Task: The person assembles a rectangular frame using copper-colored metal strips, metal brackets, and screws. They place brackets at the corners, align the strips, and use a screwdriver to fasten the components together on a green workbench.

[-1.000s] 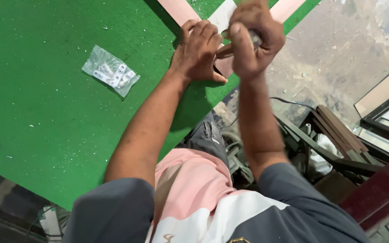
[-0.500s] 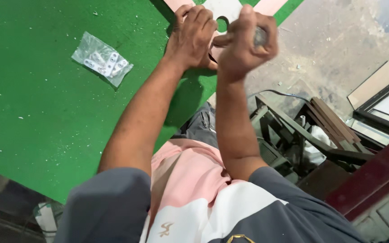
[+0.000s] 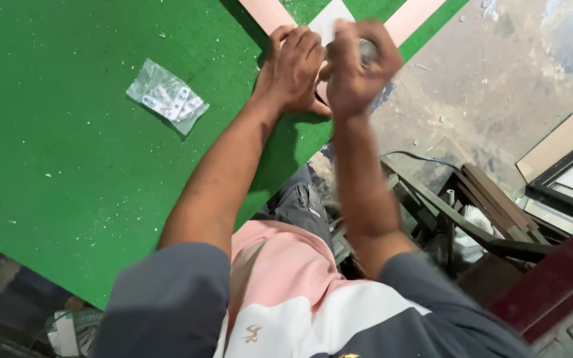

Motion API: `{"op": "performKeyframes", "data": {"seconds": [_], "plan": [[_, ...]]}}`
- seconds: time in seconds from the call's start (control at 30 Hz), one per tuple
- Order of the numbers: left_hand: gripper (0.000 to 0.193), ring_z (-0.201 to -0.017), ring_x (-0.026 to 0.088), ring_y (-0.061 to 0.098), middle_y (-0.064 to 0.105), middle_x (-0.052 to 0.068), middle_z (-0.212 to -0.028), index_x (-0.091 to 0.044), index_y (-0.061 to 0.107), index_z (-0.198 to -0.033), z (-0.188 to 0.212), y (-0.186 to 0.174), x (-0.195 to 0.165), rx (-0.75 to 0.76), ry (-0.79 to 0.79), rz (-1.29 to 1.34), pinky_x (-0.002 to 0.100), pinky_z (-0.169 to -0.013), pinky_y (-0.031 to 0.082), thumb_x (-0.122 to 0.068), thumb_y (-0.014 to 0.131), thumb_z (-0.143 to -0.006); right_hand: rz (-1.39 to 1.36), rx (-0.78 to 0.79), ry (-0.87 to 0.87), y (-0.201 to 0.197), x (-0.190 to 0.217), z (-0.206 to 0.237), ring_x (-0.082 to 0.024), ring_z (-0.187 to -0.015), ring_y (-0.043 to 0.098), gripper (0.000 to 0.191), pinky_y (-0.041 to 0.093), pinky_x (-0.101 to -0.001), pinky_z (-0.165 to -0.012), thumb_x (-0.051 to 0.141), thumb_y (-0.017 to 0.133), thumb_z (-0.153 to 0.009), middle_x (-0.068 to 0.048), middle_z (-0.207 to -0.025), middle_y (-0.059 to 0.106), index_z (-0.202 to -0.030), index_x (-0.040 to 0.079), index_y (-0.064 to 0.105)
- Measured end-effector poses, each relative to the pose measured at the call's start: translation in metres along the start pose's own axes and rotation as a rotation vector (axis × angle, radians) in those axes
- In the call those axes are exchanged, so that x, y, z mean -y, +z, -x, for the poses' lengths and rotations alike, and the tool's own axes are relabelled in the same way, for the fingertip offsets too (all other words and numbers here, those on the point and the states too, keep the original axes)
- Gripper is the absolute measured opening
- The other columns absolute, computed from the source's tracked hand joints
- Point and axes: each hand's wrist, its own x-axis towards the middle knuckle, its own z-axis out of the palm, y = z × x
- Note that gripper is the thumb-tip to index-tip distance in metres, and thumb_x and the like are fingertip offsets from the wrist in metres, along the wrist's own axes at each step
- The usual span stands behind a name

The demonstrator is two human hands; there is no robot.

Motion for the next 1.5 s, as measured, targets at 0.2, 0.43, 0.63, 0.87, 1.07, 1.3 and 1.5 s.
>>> {"op": "performKeyframes", "data": {"seconds": [0.2,0.43,0.63,0.87,1.07,1.3,1.5], "plan": [[0.103,-0.126,0.032,0.048,0.056,0.013,-0.122,-0.005,0.064,-0.112,-0.003,0.001,-0.002,-0.007,0.020,0.010,0.052,-0.110,0.026,-0.072,0.093,-0.040,-0.372,-0.142,-0.041,-0.005,-0.005,-0.016,-0.016,-0.049,0.052,0.029,0.040,-0.0304,-0.042,0.012,0.064,-0.102,-0.009,-0.061,0.059,-0.076,0.000,0.058],[0.101,-0.130,0.032,0.047,0.056,0.013,-0.125,-0.006,0.064,-0.111,0.000,0.000,0.002,0.011,0.027,0.047,0.053,-0.113,0.025,-0.076,0.094,-0.045,-0.632,1.044,0.097,-0.039,-0.016,-0.063,-0.012,-0.042,0.044,0.027,0.030,-0.0261,-0.040,0.002,0.063,-0.096,-0.007,-0.060,0.056,-0.070,0.005,0.055],[0.102,-0.128,0.031,0.048,0.055,0.013,-0.124,-0.007,0.063,-0.112,0.000,0.009,0.003,-0.051,0.048,-0.015,0.052,-0.110,0.025,-0.075,0.091,-0.042,-0.166,0.029,0.089,-0.003,0.001,0.004,-0.014,-0.046,0.052,0.018,0.036,-0.0287,-0.039,0.004,0.066,-0.100,-0.009,-0.065,0.060,-0.084,-0.004,0.062],[0.102,-0.129,0.032,0.047,0.054,0.013,-0.122,-0.005,0.062,-0.111,-0.001,0.000,-0.002,0.017,0.030,-0.023,0.053,-0.111,0.025,-0.079,0.092,-0.048,-0.054,0.011,0.157,0.000,-0.004,-0.008,-0.013,-0.049,0.053,0.019,0.038,-0.0295,-0.043,0.010,0.066,-0.105,-0.007,-0.065,0.058,-0.091,-0.001,0.059],[0.105,-0.128,0.032,0.045,0.053,0.013,-0.119,-0.005,0.062,-0.110,-0.001,-0.002,-0.003,0.039,0.021,-0.016,0.054,-0.109,0.024,-0.081,0.090,-0.043,-0.355,-0.088,-0.035,-0.075,0.010,0.010,-0.013,-0.047,0.050,0.022,0.041,-0.0336,-0.042,0.009,0.063,-0.103,-0.009,-0.060,0.054,-0.082,0.005,0.056],[0.099,-0.129,0.031,0.045,0.053,0.011,-0.120,-0.009,0.061,-0.112,0.003,0.002,0.002,-0.005,0.050,-0.016,0.052,-0.110,0.024,-0.079,0.090,-0.048,0.096,-0.026,0.719,-0.135,0.028,0.090,-0.009,-0.052,0.052,0.017,0.041,-0.0266,-0.049,0.013,0.070,-0.096,-0.001,-0.066,0.059,-0.084,0.003,0.064],[0.101,-0.127,0.032,0.046,0.052,0.011,-0.118,-0.008,0.060,-0.112,0.000,-0.002,0.004,-0.020,0.094,-0.027,0.054,-0.108,0.026,-0.083,0.089,-0.052,0.422,0.347,0.904,-0.115,-0.008,0.074,-0.007,-0.055,0.055,0.024,0.043,-0.0253,-0.049,0.022,0.075,-0.091,-0.002,-0.065,0.063,-0.085,0.000,0.069]]}}
